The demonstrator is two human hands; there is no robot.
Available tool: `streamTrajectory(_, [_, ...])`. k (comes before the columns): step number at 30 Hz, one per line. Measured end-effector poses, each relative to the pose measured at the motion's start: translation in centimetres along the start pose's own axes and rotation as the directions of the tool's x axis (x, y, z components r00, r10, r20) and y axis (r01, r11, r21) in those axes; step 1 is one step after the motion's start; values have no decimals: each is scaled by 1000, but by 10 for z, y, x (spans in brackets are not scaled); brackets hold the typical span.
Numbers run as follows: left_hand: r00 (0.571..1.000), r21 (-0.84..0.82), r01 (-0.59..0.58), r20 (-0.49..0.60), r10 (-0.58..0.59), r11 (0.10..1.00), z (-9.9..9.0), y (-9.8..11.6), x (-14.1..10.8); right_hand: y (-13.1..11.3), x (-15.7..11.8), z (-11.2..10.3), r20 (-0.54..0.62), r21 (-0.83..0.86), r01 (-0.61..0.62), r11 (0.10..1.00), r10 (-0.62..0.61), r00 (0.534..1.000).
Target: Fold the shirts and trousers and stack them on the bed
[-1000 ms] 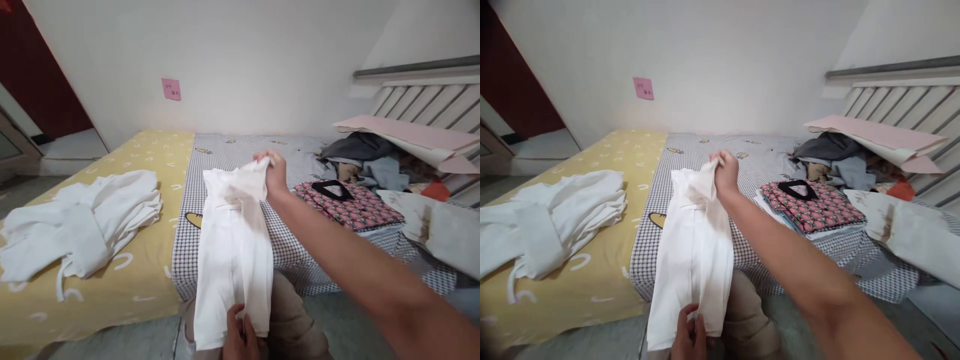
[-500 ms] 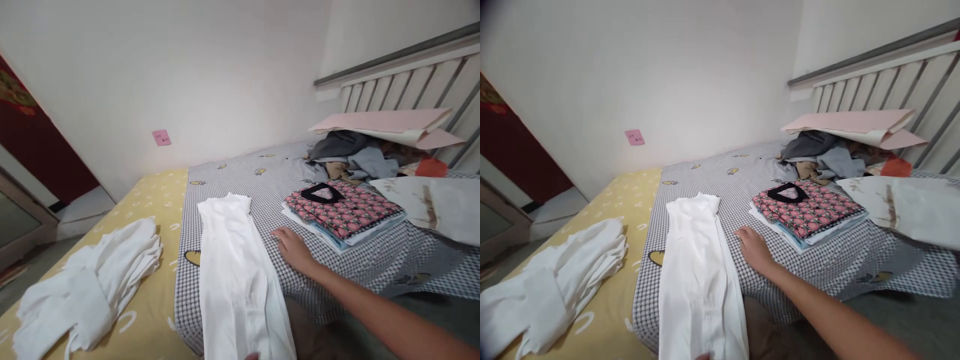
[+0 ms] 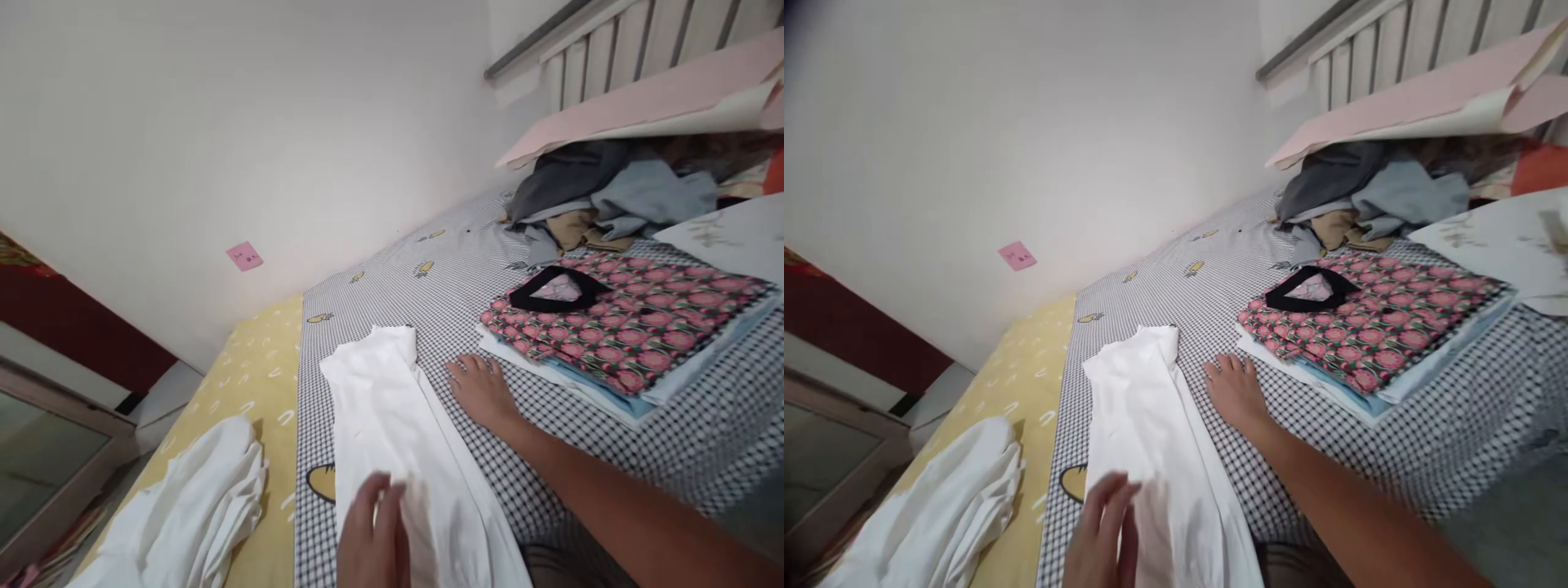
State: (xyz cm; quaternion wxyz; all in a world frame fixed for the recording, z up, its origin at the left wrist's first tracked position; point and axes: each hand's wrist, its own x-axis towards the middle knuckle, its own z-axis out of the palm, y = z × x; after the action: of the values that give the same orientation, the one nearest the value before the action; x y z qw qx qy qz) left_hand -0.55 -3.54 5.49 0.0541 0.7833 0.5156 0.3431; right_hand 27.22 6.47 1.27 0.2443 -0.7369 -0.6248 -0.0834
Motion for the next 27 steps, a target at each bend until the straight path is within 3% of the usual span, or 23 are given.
streamTrajectory(2, [964,139,-254,122,237,957,11,-4,70,3,1,4,-18,17,-4,1000,4,1000])
streamTrajectory(3, [955,191,-272,173,240,943,18,-2,105,4,2,6,-23,22,-9,1000,10,1000])
streamTrajectory(4, [957,235,-238,221,187,942,25,1,138,5,2,8,-25,25,-13,1000,14,1000])
streamTrajectory(6, [958,300,-52,285,-37,953,43,8,193,7,3,11,-29,23,-15,1000,16,999])
streamTrajectory(7, [940,306,58,303,-155,950,53,10,214,8,4,12,-31,20,-12,1000,13,999])
streamTrajectory(9, [899,296,175,340,-275,939,73,11,242,9,5,14,-36,16,-5,1000,5,999])
streamTrajectory(12, [850,250,295,372,-372,922,100,1,256,10,5,15,-35,15,-1,1000,2,999])
streamTrajectory(15, [825,170,421,337,-454,891,111,-13,257,10,5,16,-42,13,-3,1000,3,999])
streamTrajectory(22, [808,-140,585,187,-559,799,90,-33,245,9,4,14,-23,35,-10,999,10,1000])
streamTrajectory(27, [758,-92,652,31,-652,753,80,-60,227,10,3,15,-35,32,-4,999,5,999])
